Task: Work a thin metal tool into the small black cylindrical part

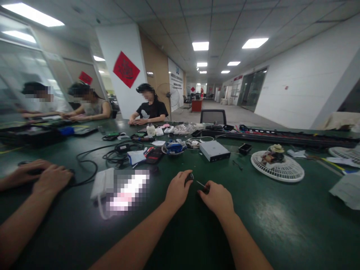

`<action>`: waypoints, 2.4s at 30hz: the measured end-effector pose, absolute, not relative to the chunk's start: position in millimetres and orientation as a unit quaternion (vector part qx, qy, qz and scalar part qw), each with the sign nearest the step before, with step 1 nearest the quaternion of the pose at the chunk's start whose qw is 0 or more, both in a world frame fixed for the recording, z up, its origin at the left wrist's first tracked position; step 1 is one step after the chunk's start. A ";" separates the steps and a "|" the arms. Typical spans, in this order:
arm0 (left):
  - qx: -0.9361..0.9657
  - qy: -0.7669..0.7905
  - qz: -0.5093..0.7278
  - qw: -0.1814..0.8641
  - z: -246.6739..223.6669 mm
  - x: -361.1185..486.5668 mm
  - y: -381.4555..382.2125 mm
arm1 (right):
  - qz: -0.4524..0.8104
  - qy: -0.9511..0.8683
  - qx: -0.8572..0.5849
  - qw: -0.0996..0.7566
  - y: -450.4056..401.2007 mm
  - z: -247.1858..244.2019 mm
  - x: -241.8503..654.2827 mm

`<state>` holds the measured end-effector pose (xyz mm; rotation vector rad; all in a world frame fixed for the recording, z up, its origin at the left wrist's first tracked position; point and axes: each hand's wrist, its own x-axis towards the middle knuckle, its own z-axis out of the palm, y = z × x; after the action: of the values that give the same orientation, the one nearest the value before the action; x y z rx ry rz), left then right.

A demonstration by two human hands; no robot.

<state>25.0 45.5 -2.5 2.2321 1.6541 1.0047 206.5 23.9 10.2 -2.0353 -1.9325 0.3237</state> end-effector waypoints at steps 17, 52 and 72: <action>0.782 0.599 0.148 0.088 12.9 30.0 38.2 | 0.331 -0.620 -0.509 0.497 43.1 -15.1 219.4; 0.857 0.501 0.116 0.041 18.7 27.5 30.2 | 0.433 -0.642 -0.480 0.413 34.7 -9.9 208.6; 0.886 0.450 0.109 0.005 17.2 25.7 33.0 | 0.280 -0.696 -0.577 0.323 32.6 0.1 217.1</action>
<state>25.7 33.0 17.2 2.7747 1.4104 0.3408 217.1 32.6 0.1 -1.5147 -1.8263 0.7349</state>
